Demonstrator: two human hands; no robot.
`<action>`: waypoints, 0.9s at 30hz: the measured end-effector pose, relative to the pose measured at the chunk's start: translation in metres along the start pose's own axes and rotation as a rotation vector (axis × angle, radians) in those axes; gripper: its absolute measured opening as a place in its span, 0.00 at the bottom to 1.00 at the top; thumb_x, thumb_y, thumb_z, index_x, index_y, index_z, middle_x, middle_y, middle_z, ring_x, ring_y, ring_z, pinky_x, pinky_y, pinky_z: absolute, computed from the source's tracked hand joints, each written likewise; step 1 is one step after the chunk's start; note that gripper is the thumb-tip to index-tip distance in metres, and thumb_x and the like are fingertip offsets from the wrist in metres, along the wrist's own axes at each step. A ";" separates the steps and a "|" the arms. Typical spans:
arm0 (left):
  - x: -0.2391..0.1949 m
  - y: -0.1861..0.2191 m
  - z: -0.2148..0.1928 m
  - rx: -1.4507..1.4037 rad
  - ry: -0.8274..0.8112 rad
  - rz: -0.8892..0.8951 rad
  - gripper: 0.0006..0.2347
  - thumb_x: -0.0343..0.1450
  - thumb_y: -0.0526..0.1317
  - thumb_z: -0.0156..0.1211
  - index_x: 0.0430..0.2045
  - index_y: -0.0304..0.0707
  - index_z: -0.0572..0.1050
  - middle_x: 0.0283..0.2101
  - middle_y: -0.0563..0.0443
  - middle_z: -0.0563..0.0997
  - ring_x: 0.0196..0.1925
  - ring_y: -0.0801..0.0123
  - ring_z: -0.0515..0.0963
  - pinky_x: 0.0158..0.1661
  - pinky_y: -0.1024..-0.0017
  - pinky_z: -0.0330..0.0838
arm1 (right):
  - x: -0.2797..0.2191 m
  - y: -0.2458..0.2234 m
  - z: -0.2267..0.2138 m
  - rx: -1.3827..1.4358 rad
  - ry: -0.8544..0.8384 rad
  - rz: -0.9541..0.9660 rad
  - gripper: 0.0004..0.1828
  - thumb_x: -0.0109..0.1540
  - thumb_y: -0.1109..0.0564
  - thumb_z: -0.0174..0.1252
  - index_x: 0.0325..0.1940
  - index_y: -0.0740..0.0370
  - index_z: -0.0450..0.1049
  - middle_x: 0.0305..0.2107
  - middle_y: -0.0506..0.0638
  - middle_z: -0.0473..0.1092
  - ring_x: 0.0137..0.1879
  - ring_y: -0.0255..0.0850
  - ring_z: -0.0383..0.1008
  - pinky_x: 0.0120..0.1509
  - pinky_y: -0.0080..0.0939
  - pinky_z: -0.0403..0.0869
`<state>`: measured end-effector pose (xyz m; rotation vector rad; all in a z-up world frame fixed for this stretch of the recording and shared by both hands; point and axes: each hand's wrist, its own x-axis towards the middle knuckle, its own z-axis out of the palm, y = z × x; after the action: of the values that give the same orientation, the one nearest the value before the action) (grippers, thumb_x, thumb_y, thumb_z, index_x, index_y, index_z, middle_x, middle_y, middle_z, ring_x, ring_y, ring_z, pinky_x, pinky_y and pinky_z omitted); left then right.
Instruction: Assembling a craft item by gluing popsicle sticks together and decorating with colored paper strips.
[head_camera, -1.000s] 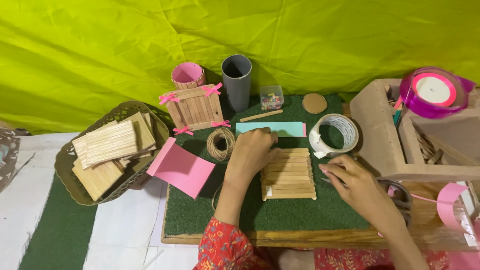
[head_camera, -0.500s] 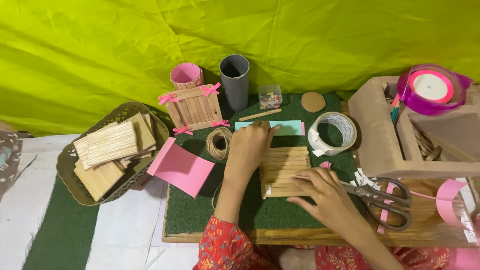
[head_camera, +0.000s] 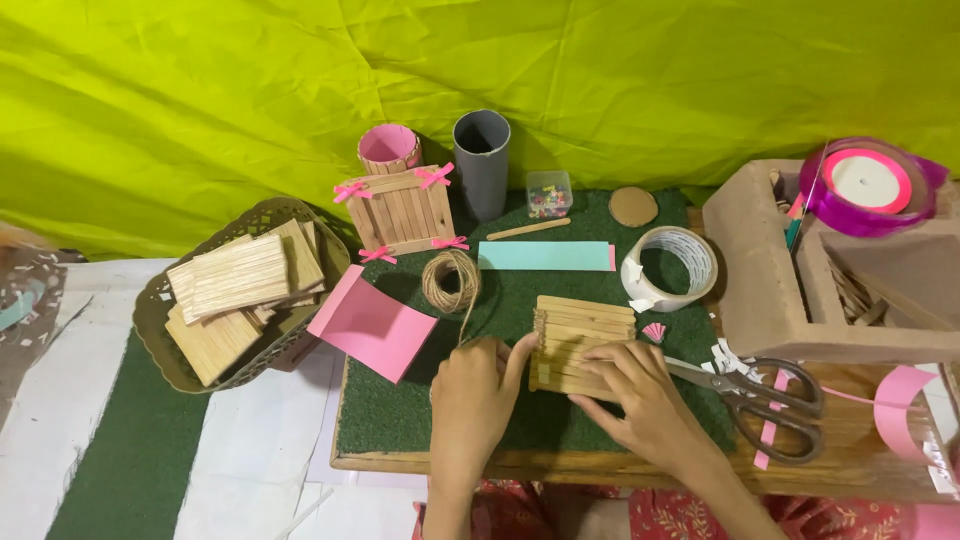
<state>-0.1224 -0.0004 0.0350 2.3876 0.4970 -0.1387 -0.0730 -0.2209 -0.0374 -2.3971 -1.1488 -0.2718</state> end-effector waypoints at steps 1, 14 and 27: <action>-0.005 -0.012 0.008 -0.001 0.002 -0.006 0.29 0.77 0.62 0.51 0.10 0.41 0.64 0.14 0.52 0.71 0.19 0.50 0.72 0.26 0.61 0.65 | -0.002 -0.002 0.001 0.004 -0.003 -0.004 0.22 0.61 0.44 0.64 0.52 0.59 0.73 0.49 0.48 0.71 0.55 0.45 0.69 0.62 0.51 0.66; -0.038 -0.053 0.061 0.284 0.398 0.898 0.20 0.74 0.57 0.61 0.46 0.38 0.75 0.51 0.42 0.77 0.51 0.54 0.76 0.44 0.61 0.69 | -0.026 -0.004 -0.001 0.007 -0.010 -0.037 0.21 0.62 0.46 0.63 0.57 0.54 0.76 0.49 0.46 0.72 0.55 0.42 0.70 0.61 0.52 0.64; -0.041 -0.056 0.077 0.277 0.561 0.910 0.25 0.74 0.63 0.58 0.44 0.36 0.79 0.55 0.42 0.79 0.57 0.54 0.78 0.48 0.60 0.72 | -0.034 0.000 0.005 0.043 0.008 -0.030 0.23 0.61 0.49 0.63 0.60 0.48 0.76 0.43 0.46 0.72 0.52 0.40 0.72 0.64 0.53 0.61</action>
<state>-0.1796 -0.0251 -0.0480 2.6651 -0.4321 0.9294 -0.0945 -0.2415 -0.0539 -2.3408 -1.1757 -0.2639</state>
